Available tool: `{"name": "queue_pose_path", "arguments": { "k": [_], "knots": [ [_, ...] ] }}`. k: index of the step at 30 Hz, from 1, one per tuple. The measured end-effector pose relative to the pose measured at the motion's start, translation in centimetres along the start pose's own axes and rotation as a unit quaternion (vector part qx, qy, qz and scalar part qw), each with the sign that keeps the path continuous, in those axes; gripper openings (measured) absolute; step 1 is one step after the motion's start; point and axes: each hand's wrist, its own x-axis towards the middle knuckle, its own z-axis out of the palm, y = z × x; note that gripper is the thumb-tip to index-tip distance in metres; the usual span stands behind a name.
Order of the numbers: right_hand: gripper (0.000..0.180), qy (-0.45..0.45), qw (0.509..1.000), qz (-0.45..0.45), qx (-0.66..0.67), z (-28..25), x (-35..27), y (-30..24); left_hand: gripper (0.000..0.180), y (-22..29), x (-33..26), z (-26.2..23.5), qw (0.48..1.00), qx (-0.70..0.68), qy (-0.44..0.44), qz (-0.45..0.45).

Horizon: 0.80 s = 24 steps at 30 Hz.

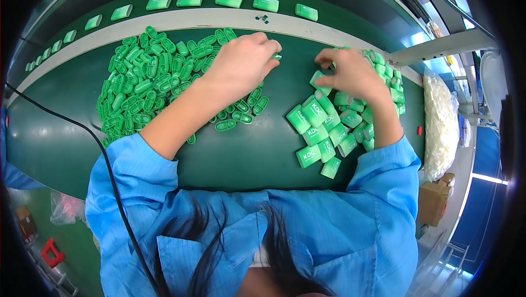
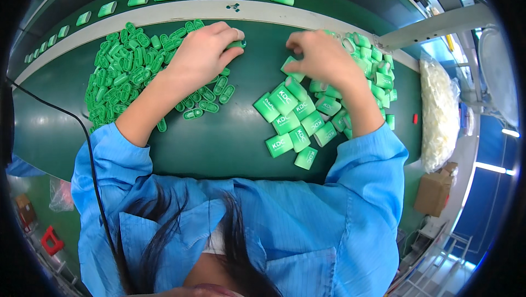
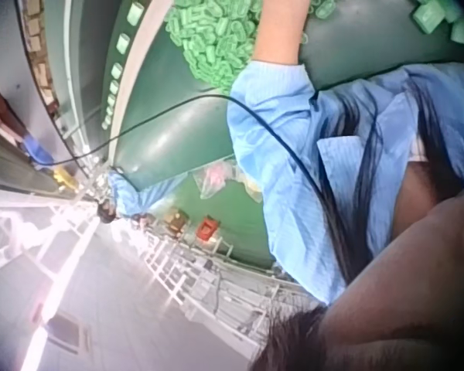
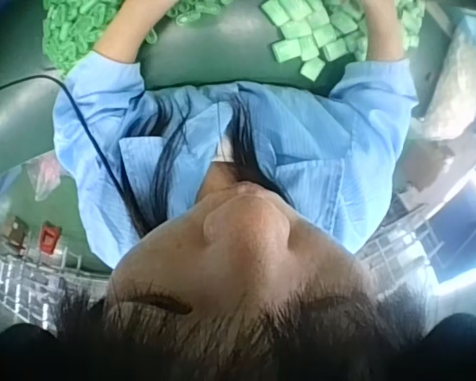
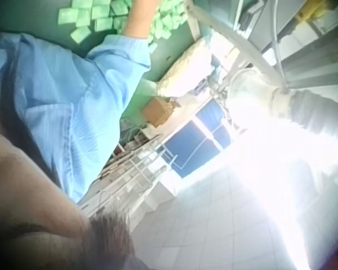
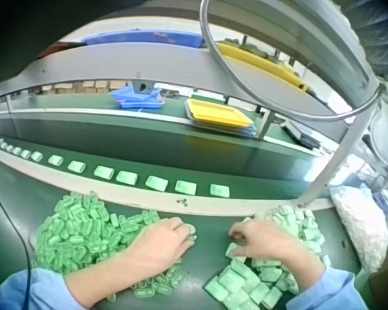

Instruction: The person repeatedly picks up green capsule halves and rectangular green containers from a table. They insert the capsule halves into the containers and place the filled containers onto a conveyor belt. The process is continuous and repetitive throughout the clip.

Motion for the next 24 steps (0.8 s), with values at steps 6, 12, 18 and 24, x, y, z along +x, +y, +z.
{"name": "queue_pose_path", "arguments": {
  "k": [6,12,18,24],
  "knots": [
    [0.031,-0.013,1.0,0.012,0.005,0.3,-0.8,-2.1,0.034,-0.7,0.6,0.2,0.919,-0.362,-0.047,-0.147],
    [0.03,0.133,0.843,0.029,0.52,2.0,0.6,-3.9,0.031,-1.1,0.9,-0.3,0.814,-0.545,-0.032,-0.196],
    [0.028,0.128,0.913,-0.006,0.388,3.7,1.6,-2.5,0.029,-1.2,1.1,0.0,0.807,-0.555,0.004,-0.201],
    [0.025,0.071,0.881,0.009,0.468,3.8,1.6,-2.6,0.03,-0.2,0.7,0.2,0.831,-0.522,-0.004,-0.191]
  ]
}}
